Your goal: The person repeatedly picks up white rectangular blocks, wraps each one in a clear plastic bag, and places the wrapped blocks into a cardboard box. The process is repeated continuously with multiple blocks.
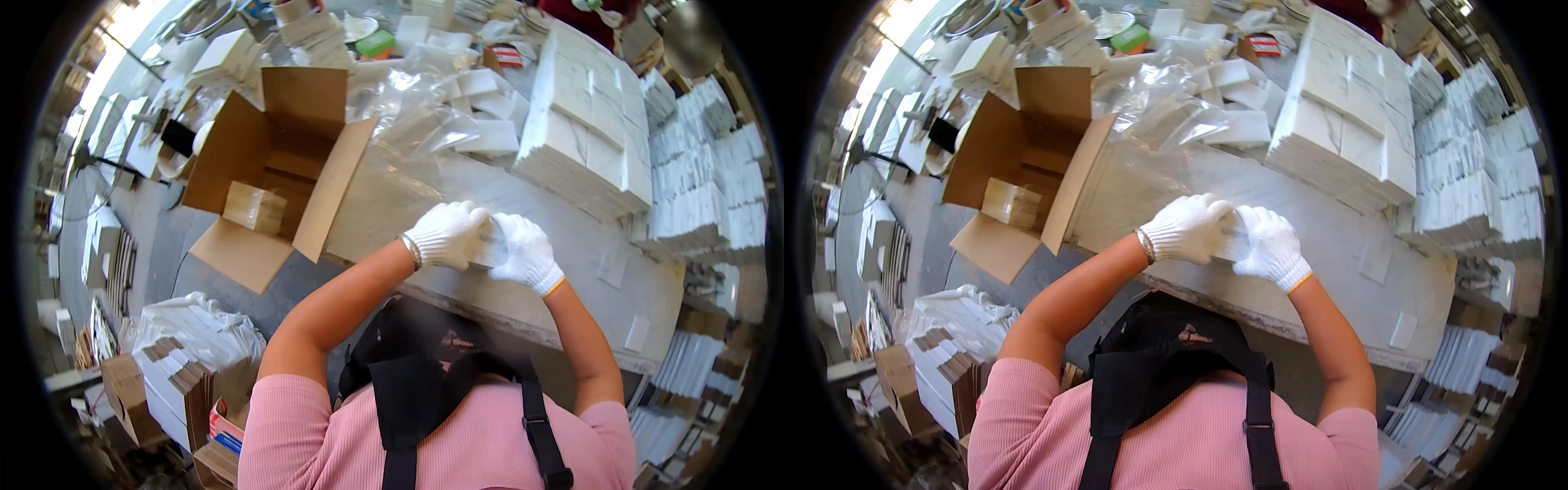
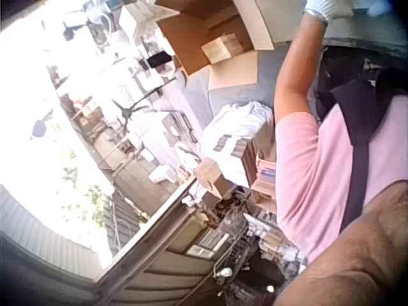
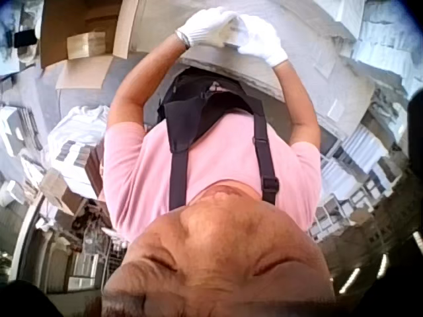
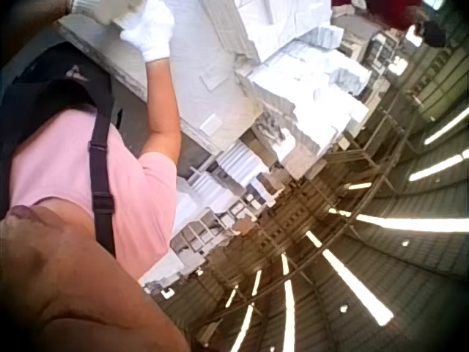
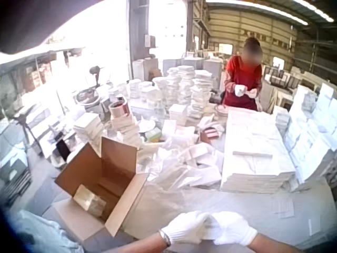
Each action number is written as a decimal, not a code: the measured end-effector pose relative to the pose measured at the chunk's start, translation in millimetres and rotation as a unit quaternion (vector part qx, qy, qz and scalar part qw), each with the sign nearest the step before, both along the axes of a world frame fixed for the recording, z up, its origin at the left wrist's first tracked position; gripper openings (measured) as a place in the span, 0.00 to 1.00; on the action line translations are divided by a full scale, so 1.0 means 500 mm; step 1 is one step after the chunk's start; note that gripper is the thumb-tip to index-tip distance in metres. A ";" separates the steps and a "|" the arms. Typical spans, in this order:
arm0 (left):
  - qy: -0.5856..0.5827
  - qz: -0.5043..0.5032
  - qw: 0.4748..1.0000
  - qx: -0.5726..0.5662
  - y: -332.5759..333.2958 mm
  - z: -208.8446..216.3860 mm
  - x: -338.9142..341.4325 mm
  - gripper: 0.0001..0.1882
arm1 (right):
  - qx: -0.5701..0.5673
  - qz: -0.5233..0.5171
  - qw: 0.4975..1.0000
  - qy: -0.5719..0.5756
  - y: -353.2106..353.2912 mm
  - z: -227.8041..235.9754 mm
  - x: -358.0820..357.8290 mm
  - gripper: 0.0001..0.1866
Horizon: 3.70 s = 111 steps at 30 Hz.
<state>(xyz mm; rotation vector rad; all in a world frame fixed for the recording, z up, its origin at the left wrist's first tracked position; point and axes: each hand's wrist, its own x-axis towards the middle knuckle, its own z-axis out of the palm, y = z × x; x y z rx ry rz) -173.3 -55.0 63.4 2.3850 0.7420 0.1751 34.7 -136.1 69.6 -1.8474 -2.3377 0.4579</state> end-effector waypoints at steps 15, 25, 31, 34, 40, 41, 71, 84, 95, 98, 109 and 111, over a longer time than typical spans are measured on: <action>0.039 -0.052 0.997 0.031 0.018 0.272 -0.167 0.43 | 0.049 0.116 0.989 0.074 0.034 0.289 -0.127 0.48; 0.129 -0.078 0.974 0.170 0.298 0.368 -0.480 0.44 | 0.167 0.065 0.976 0.128 0.288 0.302 -0.462 0.45; 0.178 -0.082 0.958 0.210 0.432 0.205 -0.658 0.37 | 0.101 0.034 0.987 0.118 0.429 0.131 -0.660 0.44; 0.218 -0.085 0.960 0.156 0.452 0.180 -0.698 0.36 | 0.041 0.020 0.995 0.087 0.455 0.066 -0.714 0.47; 0.323 -0.133 0.916 0.198 0.450 0.137 -0.703 0.31 | -0.043 0.004 0.998 0.053 0.456 0.026 -0.774 0.50; 0.345 -0.143 0.906 0.200 0.448 0.128 -0.698 0.31 | -0.058 0.006 0.997 0.047 0.457 0.023 -0.780 0.50; 0.200 -0.030 0.948 0.246 0.380 0.008 -0.725 0.11 | -0.232 -0.314 0.665 0.637 0.351 -0.182 -0.810 0.49; 0.250 -0.052 0.965 0.060 0.432 0.087 -0.708 0.24 | -0.297 -0.349 0.574 0.678 0.359 -0.163 -0.808 0.50; 0.239 0.004 0.970 0.051 0.439 0.080 -0.681 0.24 | -0.333 -0.326 0.654 0.596 0.350 -0.056 -0.779 0.52; 0.202 0.051 0.977 0.048 0.421 0.084 -0.667 0.25 | -0.244 -0.333 0.536 0.736 0.328 -0.043 -0.763 0.53; 0.180 0.218 0.935 0.212 0.318 -0.057 -0.592 0.24 | -0.148 -0.212 0.567 0.782 0.056 0.045 -0.404 0.36; 0.159 0.258 0.917 0.259 0.290 -0.089 -0.592 0.23 | -0.062 -0.277 0.680 0.676 0.012 0.000 -0.326 0.34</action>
